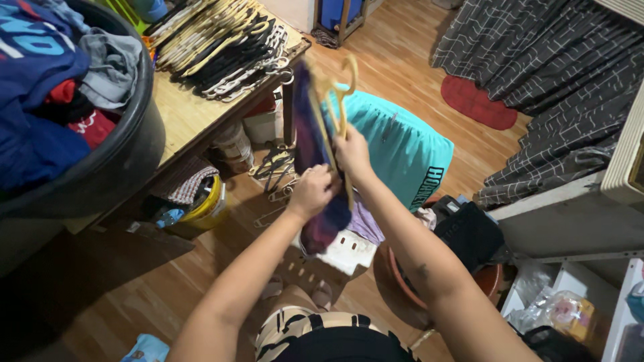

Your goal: The person sorts through a pile of laundry, picks out individual garments, and places them onto hangers. They handle a purple t-shirt, a teal short, a patterned top, a blue t-shirt, and a red short, placing each onto a hanger and setting it aside.

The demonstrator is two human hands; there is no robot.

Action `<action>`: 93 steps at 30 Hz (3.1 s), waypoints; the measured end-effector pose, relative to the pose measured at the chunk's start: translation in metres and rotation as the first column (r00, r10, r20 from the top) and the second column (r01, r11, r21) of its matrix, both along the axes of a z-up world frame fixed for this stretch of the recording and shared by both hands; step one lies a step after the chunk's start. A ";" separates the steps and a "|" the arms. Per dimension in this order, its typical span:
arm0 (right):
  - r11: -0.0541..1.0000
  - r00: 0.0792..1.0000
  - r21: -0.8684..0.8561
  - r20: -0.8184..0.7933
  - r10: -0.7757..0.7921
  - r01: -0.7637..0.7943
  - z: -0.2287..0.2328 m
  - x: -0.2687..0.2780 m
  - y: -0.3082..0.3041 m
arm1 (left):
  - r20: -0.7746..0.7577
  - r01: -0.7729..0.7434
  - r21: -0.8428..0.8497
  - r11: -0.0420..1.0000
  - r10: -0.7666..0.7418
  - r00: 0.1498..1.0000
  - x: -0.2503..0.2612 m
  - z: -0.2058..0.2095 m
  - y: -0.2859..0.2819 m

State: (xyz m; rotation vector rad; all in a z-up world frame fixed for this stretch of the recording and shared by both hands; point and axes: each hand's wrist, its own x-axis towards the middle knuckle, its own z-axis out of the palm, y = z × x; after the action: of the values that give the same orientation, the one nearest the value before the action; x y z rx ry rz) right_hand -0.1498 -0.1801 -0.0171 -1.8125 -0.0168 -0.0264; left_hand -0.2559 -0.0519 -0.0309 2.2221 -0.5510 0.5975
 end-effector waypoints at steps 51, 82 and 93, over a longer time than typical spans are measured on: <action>0.737 0.397 -0.520 0.624 0.673 -0.431 0.094 0.021 0.302 | 0.222 -0.683 -0.075 0.726 0.680 0.698 -0.012 0.137 0.340; 0.980 0.804 0.093 0.587 0.090 -0.178 0.067 0.110 0.467 | 0.153 -0.791 0.098 0.604 0.776 0.612 -0.052 0.109 0.435; 0.230 0.488 -0.973 0.194 0.851 -0.015 0.046 0.042 0.403 | -0.300 -0.822 -0.494 0.281 0.833 0.465 -0.018 0.148 0.513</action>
State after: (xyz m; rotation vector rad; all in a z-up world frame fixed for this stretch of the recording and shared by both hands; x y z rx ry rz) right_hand -0.1073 0.2225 0.0292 -2.6873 -1.5846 -0.3660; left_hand -0.2735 0.4611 0.1171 1.7128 0.8545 1.1296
